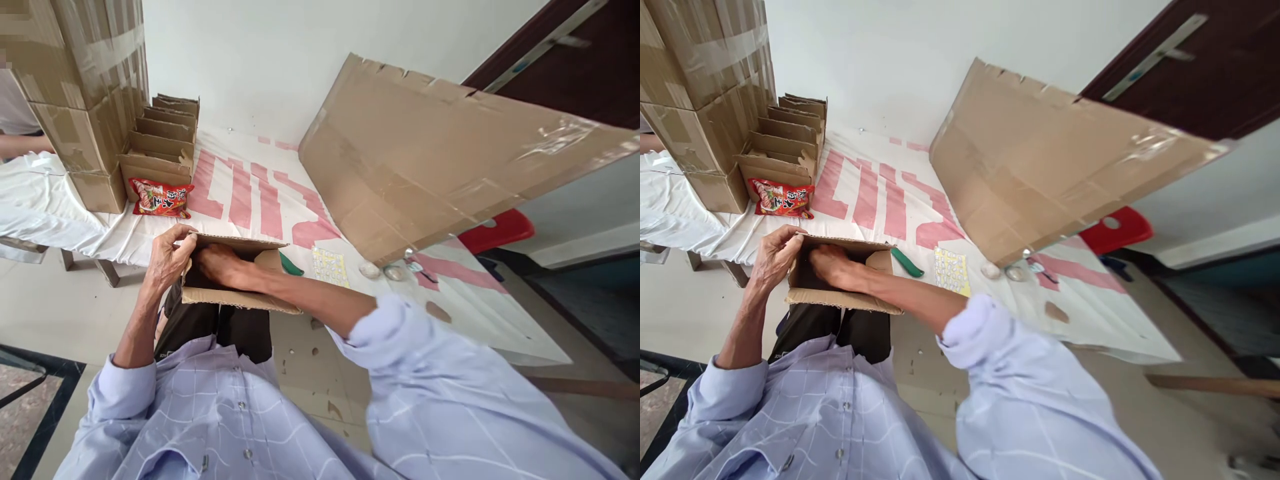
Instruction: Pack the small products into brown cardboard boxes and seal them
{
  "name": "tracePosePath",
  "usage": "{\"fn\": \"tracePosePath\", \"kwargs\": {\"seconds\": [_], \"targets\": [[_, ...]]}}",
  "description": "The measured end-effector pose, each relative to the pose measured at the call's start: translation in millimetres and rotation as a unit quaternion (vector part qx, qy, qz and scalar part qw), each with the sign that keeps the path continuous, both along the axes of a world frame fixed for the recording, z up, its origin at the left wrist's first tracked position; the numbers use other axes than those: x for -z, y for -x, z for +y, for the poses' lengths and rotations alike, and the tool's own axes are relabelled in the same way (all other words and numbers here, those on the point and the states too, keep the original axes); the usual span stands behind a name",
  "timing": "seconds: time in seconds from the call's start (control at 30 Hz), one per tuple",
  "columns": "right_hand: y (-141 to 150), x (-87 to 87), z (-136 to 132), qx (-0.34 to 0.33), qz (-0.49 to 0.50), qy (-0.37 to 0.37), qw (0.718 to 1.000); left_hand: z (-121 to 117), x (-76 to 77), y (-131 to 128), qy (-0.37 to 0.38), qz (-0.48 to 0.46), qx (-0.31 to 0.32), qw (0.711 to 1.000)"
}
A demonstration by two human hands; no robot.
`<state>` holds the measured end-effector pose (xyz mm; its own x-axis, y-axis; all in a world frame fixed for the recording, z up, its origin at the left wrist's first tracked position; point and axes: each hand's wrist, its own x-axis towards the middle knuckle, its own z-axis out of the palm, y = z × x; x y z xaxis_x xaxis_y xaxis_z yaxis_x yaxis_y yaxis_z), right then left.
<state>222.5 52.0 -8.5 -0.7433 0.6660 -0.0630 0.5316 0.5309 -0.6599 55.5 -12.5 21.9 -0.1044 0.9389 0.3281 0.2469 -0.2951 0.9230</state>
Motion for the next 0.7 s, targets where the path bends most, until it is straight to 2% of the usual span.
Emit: {"fn": "tracePosePath", "kwargs": {"seconds": [0.07, 0.13, 0.2, 0.27, 0.37, 0.5, 0.6, 0.7], "targets": [[-22.8, -26.3, -6.0, 0.033, 0.064, 0.117, 0.99, 2.5, 1.7, -0.5, -0.001, -0.001, -0.006, 1.0], [-43.6, -50.0, -15.9, 0.071, 0.151, 0.236, 0.957, 6.4, 4.4, -1.7, -0.01, 0.007, -0.016, 1.0], [-58.5, -66.5, -27.5, 0.092, 0.224, 0.311, 0.919, 11.1, 7.2, -3.1, -0.024, 0.014, -0.022, 0.999], [-66.8, -74.5, -36.9, 0.101, 0.266, 0.357, 0.89, 15.3, 9.1, -3.9, -0.039, 0.016, -0.025, 0.999], [-70.8, -75.4, -42.0, 0.108, 0.291, 0.393, 0.866, 17.6, 8.4, -2.5, -0.066, 0.023, -0.03, 0.997], [-71.2, -72.9, -37.6, 0.112, 0.32, 0.393, 0.855, 9.0, 0.3, 0.5, -0.143, 0.066, -0.04, 0.987], [-70.5, -74.3, -34.9, 0.108, 0.316, 0.389, 0.858, 0.1, -7.6, -1.9, -0.199, 0.13, 0.002, 0.971], [-69.5, -76.1, -34.4, 0.111, 0.312, 0.383, 0.862, -3.1, -12.2, -7.7, -0.203, 0.164, 0.052, 0.964]]}}
